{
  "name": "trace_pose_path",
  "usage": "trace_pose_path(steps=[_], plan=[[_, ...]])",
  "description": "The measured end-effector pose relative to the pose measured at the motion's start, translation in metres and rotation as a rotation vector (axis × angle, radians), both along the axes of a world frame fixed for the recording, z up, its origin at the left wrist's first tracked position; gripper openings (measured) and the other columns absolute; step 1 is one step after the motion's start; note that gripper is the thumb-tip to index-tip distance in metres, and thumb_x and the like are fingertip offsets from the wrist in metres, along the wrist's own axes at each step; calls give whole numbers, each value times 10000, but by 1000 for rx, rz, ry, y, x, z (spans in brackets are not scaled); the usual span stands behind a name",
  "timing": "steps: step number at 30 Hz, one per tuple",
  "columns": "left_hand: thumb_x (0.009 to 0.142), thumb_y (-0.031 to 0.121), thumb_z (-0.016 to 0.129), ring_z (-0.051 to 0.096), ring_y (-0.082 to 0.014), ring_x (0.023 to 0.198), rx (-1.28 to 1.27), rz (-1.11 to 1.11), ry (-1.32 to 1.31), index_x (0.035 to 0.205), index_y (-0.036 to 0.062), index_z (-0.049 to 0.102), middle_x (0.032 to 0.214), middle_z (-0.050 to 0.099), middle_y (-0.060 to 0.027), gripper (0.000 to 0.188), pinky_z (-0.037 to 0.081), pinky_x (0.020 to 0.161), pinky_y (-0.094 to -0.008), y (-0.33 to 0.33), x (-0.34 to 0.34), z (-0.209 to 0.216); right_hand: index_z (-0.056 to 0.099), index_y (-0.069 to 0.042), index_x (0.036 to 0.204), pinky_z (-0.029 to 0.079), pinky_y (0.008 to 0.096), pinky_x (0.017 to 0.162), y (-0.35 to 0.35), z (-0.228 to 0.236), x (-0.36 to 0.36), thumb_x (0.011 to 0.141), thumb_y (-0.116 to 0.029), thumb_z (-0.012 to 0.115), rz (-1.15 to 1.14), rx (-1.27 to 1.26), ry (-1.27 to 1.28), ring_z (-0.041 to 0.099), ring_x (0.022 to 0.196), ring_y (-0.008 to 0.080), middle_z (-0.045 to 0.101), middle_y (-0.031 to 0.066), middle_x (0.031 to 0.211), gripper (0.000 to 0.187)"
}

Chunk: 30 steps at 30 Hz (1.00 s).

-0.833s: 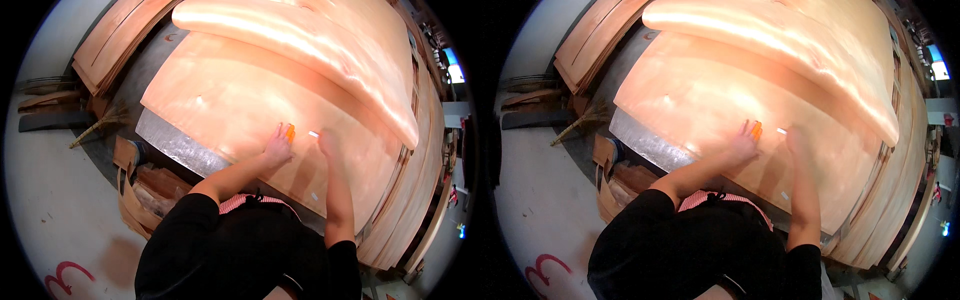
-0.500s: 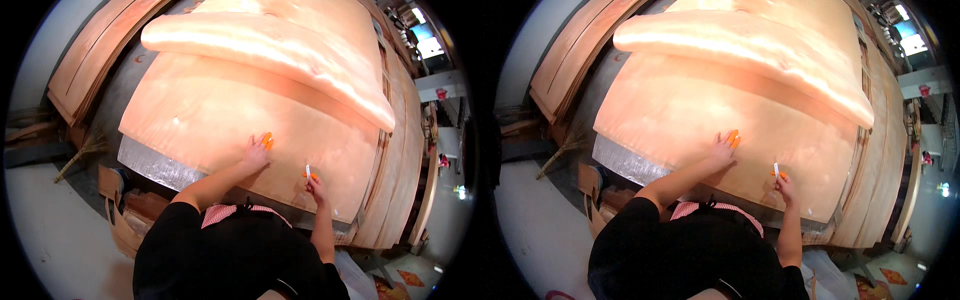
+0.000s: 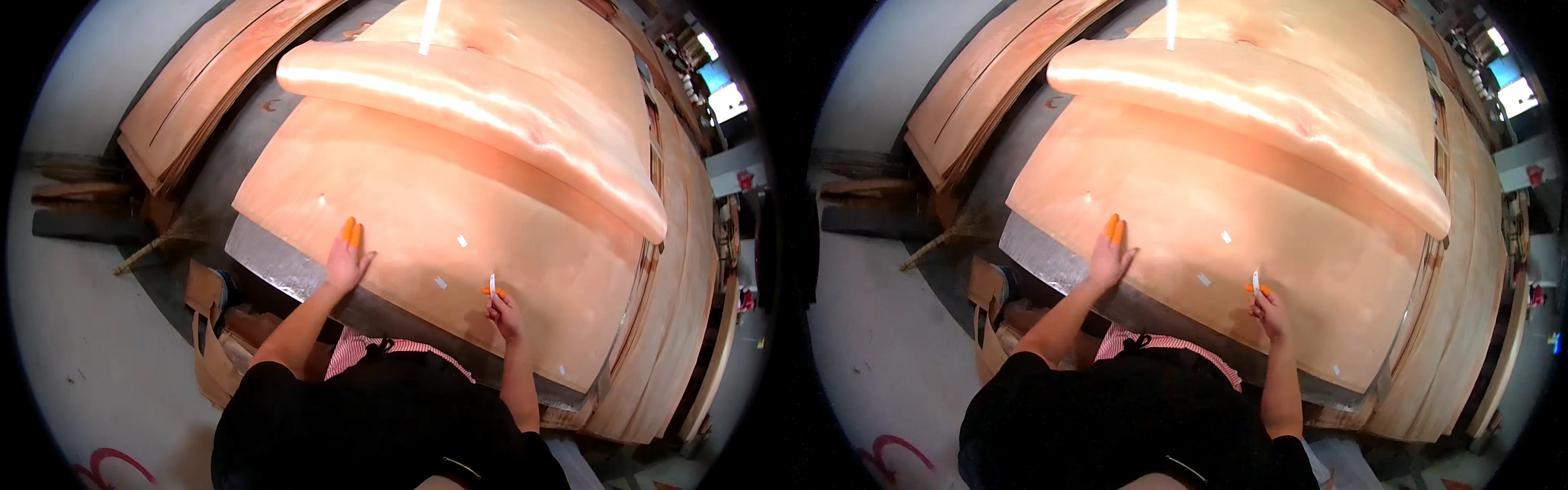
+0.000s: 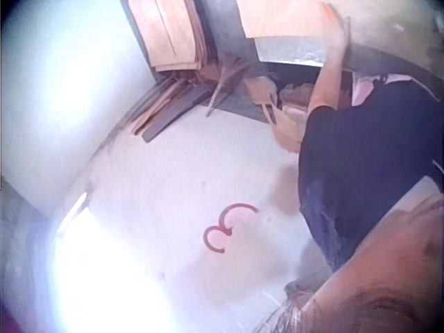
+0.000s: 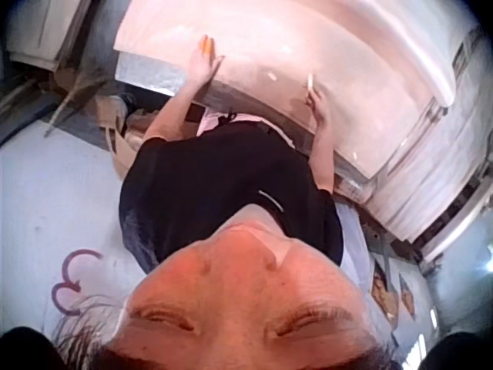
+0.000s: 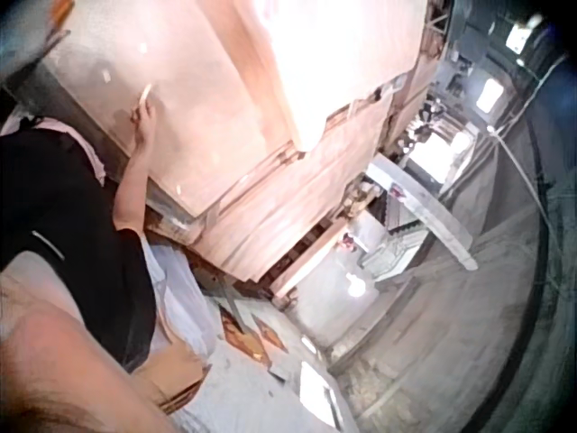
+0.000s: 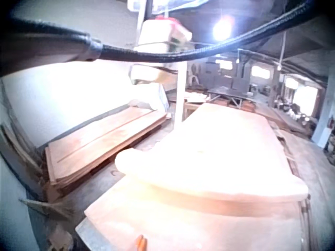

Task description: The person applies small strips of white tape to the surface of a large, curved wooden panel. They repeatedly lift the edge of a protective orange sheet covering the wood, place a tape strip on the exposed surface, and smooth it down. The person works methodically across the panel, handling the tape and sheet with both hands.

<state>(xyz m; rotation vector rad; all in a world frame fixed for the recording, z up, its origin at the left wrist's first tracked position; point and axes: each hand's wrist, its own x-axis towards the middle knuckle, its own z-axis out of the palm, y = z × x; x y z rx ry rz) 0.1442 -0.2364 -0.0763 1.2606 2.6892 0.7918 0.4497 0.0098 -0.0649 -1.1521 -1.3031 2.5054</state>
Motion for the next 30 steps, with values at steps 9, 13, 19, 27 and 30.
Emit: trace_pose_path(steps=[9,13,19,27,30], plan=[[759,227,648,373,-356,1183,48,127,54,1248,-41,377,1335,328,-207,620,328,987,-398,-73,-119,-11,555,-46,1079,378,186,528,-67,7,-106,924,-204,447,126,19,-132,389,534,35,478,-34,661,247],[768,313,623,328,-329,1225,-47,-9,-61,1268,-40,364,1339,339,-179,664,278,1022,-390,-103,-147,-7,564,-27,1056,346,178,506,-110,7,-193,921,-199,448,270,78,-163,387,537,43,470,-32,656,247],[719,304,661,324,-306,1231,-100,-92,-70,1256,-25,394,1341,349,-148,684,246,1043,-402,-141,-165,5,590,-19,967,344,183,516,-170,0,-337,910,-178,456,541,286,-128,387,550,46,459,-37,647,216],[737,338,635,306,-296,1253,-164,-177,-119,1233,-35,414,1342,346,-161,659,227,1042,-433,-170,-185,0,554,-29,894,416,207,497,-226,-30,-454,885,-134,478,567,273,-197,465,535,61,577,22,704,129],[725,341,645,301,-305,1255,-4,-114,-60,1220,-34,429,1336,346,-183,657,226,1044,-431,-172,-191,-11,550,-27,911,438,216,494,-238,-23,-468,877,-145,492,581,357,-317,508,550,75,592,34,705,136]])
